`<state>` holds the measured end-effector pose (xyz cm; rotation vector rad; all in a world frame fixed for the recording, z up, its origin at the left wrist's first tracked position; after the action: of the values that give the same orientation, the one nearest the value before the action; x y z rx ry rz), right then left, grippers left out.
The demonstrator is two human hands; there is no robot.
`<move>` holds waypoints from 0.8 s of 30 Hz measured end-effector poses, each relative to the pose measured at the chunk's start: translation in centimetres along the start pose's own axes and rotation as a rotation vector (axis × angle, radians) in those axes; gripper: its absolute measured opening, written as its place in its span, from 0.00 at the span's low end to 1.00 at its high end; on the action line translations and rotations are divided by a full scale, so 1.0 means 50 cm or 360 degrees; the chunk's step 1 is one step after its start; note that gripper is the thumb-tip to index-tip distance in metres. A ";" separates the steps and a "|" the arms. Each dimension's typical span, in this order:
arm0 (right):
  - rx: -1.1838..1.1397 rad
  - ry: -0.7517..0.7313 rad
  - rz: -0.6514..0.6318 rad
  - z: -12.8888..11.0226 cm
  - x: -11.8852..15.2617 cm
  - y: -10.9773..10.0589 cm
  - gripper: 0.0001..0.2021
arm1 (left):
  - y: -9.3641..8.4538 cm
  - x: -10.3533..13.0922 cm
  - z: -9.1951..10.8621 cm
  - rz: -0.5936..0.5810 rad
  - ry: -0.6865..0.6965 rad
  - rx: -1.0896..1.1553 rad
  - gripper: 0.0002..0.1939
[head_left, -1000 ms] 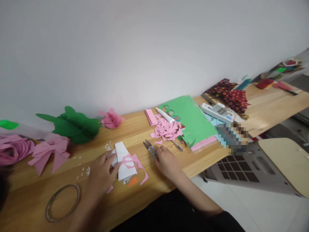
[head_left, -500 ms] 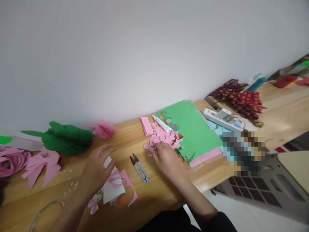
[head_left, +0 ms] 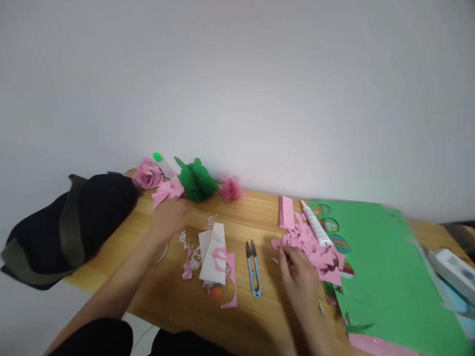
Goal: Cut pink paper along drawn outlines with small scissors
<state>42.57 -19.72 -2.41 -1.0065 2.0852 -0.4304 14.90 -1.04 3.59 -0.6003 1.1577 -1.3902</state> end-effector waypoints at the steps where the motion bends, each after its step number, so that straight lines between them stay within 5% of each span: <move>1: -0.0018 0.0011 -0.0027 -0.011 -0.007 0.002 0.11 | -0.021 -0.004 -0.045 0.0038 -0.0117 -0.0111 0.09; 5: -0.0092 -0.0017 -0.0346 -0.089 -0.047 0.050 0.12 | -0.036 -0.014 -0.156 -0.0005 -0.0285 -0.0292 0.17; 10: -0.0058 -0.0138 -0.0772 -0.207 -0.097 0.161 0.11 | 0.014 -0.015 -0.216 -0.0082 -0.0308 -0.0254 0.10; 14: -0.0013 -0.0132 -0.1049 -0.275 -0.114 0.252 0.10 | 0.018 -0.010 -0.264 -0.0118 -0.0359 -0.0165 0.07; 20: -0.0209 0.0206 -0.1158 -0.348 -0.137 0.432 0.18 | 0.017 -0.028 -0.273 -0.0221 -0.0397 -0.0028 0.16; 24: -0.0265 0.0250 -0.1123 -0.377 -0.151 0.529 0.20 | 0.025 -0.041 -0.268 -0.0360 -0.0400 -0.0007 0.10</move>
<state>17.55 2.35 -1.73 -1.8631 1.8667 -0.7060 4.09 5.00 -2.03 -0.9041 0.9129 -1.4537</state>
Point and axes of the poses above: each hand's wrist, its own x-axis away from the middle knuckle, its own y-axis out of the palm, z = x × y, the point moved 3 cm from there along -x, towards the middle knuckle, and after that the axes turned 7 degrees about z, right-handed, at the moved point
